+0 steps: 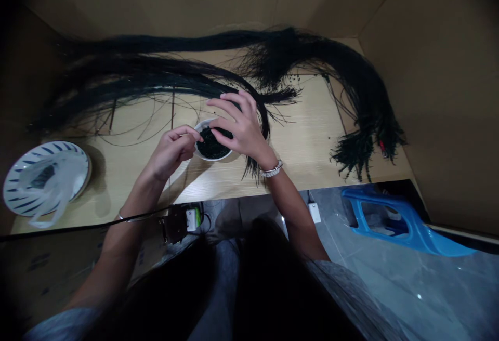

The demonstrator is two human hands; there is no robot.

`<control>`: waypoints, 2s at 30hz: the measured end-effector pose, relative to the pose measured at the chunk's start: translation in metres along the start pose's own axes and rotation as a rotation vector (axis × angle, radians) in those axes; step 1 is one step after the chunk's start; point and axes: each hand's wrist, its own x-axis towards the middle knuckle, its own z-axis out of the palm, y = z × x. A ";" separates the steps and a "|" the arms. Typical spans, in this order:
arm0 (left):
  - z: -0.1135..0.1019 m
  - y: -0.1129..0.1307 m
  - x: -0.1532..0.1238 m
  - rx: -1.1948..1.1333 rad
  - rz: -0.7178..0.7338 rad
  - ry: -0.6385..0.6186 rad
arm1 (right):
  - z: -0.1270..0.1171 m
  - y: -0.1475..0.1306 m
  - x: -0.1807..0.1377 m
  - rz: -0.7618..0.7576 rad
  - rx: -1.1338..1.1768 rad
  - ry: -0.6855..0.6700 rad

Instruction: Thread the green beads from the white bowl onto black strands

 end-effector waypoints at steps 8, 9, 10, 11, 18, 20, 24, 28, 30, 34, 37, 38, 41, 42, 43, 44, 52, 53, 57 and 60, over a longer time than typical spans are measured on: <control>0.001 0.001 -0.001 -0.015 -0.008 -0.013 | -0.005 -0.009 0.005 0.029 0.090 -0.095; 0.001 0.001 -0.001 -0.016 -0.008 -0.015 | -0.006 -0.011 0.006 0.024 0.093 -0.103; 0.002 0.001 -0.001 -0.014 -0.009 -0.018 | -0.006 -0.013 0.006 0.019 0.095 -0.109; 0.003 0.001 -0.001 -0.012 -0.008 -0.020 | -0.006 -0.015 0.006 0.014 0.098 -0.115; 0.003 0.000 -0.002 0.017 0.021 0.005 | -0.001 -0.018 0.004 0.152 0.175 -0.119; 0.003 0.000 -0.002 0.034 0.051 0.002 | 0.000 -0.015 0.004 0.189 0.203 -0.124; 0.003 0.000 -0.002 0.038 0.080 -0.010 | 0.000 -0.012 0.005 0.169 0.303 -0.152; 0.006 0.001 -0.001 0.042 0.059 -0.016 | -0.003 -0.016 0.007 0.172 0.362 -0.162; 0.006 0.001 -0.001 0.036 0.039 -0.015 | -0.003 -0.016 0.008 0.173 0.368 -0.148; 0.006 0.002 -0.001 0.027 0.022 -0.039 | -0.002 -0.013 0.008 0.182 0.405 -0.086; 0.005 0.002 -0.002 0.050 0.020 -0.080 | 0.000 -0.009 0.008 0.233 0.450 -0.040; 0.005 0.003 -0.003 0.050 0.021 -0.090 | 0.000 -0.008 0.008 0.255 0.468 -0.024; 0.006 0.003 -0.004 0.027 0.032 -0.115 | 0.003 -0.005 0.008 0.318 0.539 0.020; 0.006 0.004 -0.004 0.018 0.038 -0.122 | 0.004 -0.004 0.008 0.334 0.571 0.032; 0.006 0.004 -0.004 0.009 0.046 -0.126 | 0.006 -0.003 0.007 0.349 0.607 0.042; 0.007 0.005 -0.004 0.001 0.054 -0.127 | 0.008 -0.003 0.007 0.364 0.642 0.050; 0.005 0.005 -0.003 -0.078 0.065 -0.160 | 0.011 0.000 0.006 0.458 0.724 0.084; 0.005 0.005 -0.003 -0.089 0.067 -0.161 | 0.010 0.000 0.006 0.458 0.727 0.086; 0.004 0.004 -0.004 -0.123 0.077 -0.160 | 0.007 -0.001 0.007 0.454 0.716 0.081; 0.005 0.004 -0.005 -0.142 0.073 -0.166 | 0.006 -0.002 0.007 0.454 0.708 0.084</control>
